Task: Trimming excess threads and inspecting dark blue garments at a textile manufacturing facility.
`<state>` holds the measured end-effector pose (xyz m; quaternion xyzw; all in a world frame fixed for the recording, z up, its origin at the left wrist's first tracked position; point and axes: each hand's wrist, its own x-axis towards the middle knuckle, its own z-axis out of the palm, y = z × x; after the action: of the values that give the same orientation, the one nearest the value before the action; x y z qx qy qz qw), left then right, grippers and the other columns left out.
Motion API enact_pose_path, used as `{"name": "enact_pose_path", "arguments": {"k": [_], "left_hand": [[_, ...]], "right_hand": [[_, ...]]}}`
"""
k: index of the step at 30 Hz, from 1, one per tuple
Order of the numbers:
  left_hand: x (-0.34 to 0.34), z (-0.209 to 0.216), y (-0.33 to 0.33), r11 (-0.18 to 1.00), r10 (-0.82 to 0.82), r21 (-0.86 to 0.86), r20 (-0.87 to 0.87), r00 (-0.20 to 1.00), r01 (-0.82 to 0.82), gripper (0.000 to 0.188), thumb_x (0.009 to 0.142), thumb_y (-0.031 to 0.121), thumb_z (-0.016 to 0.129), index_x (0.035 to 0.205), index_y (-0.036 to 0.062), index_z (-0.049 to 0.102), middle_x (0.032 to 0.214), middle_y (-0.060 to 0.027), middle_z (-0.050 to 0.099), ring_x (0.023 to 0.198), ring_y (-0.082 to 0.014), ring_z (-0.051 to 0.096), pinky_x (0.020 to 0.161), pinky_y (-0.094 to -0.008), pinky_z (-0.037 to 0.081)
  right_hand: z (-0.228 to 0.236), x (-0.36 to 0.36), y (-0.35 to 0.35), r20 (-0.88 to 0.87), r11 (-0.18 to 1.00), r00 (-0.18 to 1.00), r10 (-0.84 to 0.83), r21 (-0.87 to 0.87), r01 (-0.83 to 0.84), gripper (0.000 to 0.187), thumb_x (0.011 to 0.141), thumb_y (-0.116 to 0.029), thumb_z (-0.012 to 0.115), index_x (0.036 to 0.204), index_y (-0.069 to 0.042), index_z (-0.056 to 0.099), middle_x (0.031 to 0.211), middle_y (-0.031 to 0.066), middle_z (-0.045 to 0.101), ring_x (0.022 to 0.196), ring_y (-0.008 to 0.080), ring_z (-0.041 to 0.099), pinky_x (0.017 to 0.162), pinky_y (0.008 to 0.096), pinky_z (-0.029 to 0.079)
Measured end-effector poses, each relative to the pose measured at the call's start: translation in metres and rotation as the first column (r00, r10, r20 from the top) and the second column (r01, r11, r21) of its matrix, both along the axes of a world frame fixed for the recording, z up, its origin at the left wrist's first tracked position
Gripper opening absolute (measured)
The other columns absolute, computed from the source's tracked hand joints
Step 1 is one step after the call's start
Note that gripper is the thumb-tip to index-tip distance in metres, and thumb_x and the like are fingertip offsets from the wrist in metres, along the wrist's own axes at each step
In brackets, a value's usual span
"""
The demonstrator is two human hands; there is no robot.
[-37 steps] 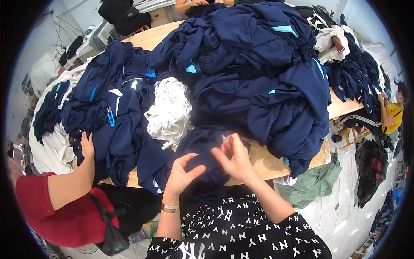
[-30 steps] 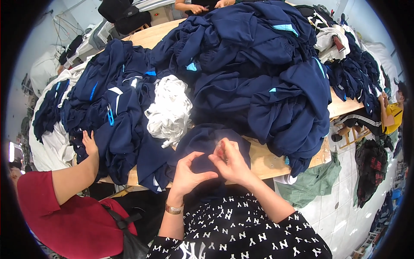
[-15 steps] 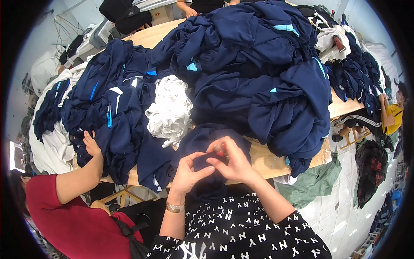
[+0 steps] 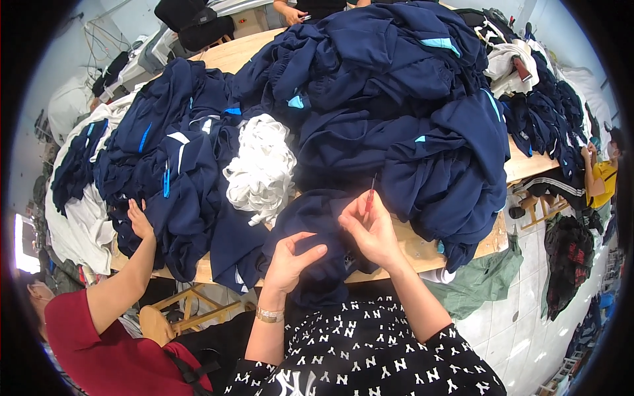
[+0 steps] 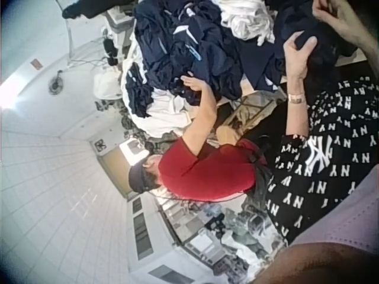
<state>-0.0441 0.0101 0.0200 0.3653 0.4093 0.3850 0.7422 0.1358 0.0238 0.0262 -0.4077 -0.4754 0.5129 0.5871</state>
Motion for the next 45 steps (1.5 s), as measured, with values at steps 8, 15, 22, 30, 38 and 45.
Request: {"name": "enact_pose_path", "arguments": {"k": [8,15,22,30,38,45], "left_hand": [[-0.001,-0.003,0.003,0.987,0.149,-0.059,0.018,0.989,-0.148,0.011,0.086,0.01,0.063,0.091,-0.0003,0.066,0.084,0.0013,0.065,0.074,-0.003,0.056,0.069,-0.0175,0.042],[-0.007,0.008,0.002,0.985,0.161,0.057,0.032,0.986,-0.163,0.011,0.087,0.008,0.061,0.087,-0.0012,0.067,0.082,0.0016,0.064,0.074,-0.0027,0.055,0.069,-0.0164,0.041],[-0.009,0.009,-0.001,0.986,0.146,0.074,0.041,0.988,-0.148,0.012,0.087,0.009,0.061,0.087,-0.0015,0.067,0.08,0.0032,0.063,0.071,-0.0012,0.051,0.064,-0.0159,0.039],[-0.007,0.013,-0.002,0.986,0.135,0.102,0.008,0.991,-0.135,0.012,0.087,0.009,0.062,0.087,-0.0018,0.068,0.08,0.0022,0.064,0.072,-0.0026,0.053,0.068,-0.0165,0.041],[-0.007,0.017,-0.002,0.988,0.099,0.12,-0.042,0.994,-0.094,0.012,0.086,0.008,0.063,0.088,-0.0029,0.068,0.082,0.0001,0.065,0.074,-0.004,0.055,0.07,-0.0178,0.043],[-0.009,0.009,0.0,0.994,0.085,0.069,0.067,0.994,-0.09,0.011,0.088,0.009,0.061,0.09,-0.0008,0.066,0.085,0.0024,0.063,0.077,-0.0032,0.054,0.071,-0.0172,0.042]], "right_hand": [[0.029,0.007,-0.02,0.166,0.916,0.903,0.397,-0.01,-0.401,0.039,0.077,0.005,0.066,0.076,-0.009,0.029,0.076,0.0064,0.057,0.068,0.0098,0.056,0.062,0.0227,0.045],[0.028,0.024,-0.022,0.598,0.981,0.792,0.123,0.046,-0.187,0.038,0.083,-0.034,0.067,0.074,-0.005,0.042,0.06,0.0054,0.046,0.049,0.0164,0.046,0.048,0.027,0.038],[0.02,0.019,-0.022,0.91,0.914,0.318,-0.267,0.344,-0.216,0.04,0.075,-0.043,0.069,0.071,-0.009,0.048,0.062,0.0051,0.049,0.048,0.0239,0.054,0.045,0.0328,0.04],[0.022,0.018,-0.018,0.914,0.886,0.273,-0.3,0.373,-0.276,0.039,0.075,-0.043,0.068,0.07,-0.01,0.049,0.062,0.0026,0.049,0.049,0.0206,0.054,0.045,0.0304,0.041],[0.022,0.019,-0.016,0.917,0.884,0.277,-0.286,0.364,-0.294,0.038,0.075,-0.043,0.068,0.068,-0.011,0.049,0.061,0.0028,0.048,0.05,0.02,0.055,0.045,0.0305,0.041],[0.015,0.022,-0.019,0.671,0.993,0.742,-0.012,0.095,-0.07,0.026,0.086,-0.025,0.063,0.084,-0.003,0.05,0.067,0.0112,0.055,0.054,0.0305,0.054,0.052,0.0348,0.042]]}}
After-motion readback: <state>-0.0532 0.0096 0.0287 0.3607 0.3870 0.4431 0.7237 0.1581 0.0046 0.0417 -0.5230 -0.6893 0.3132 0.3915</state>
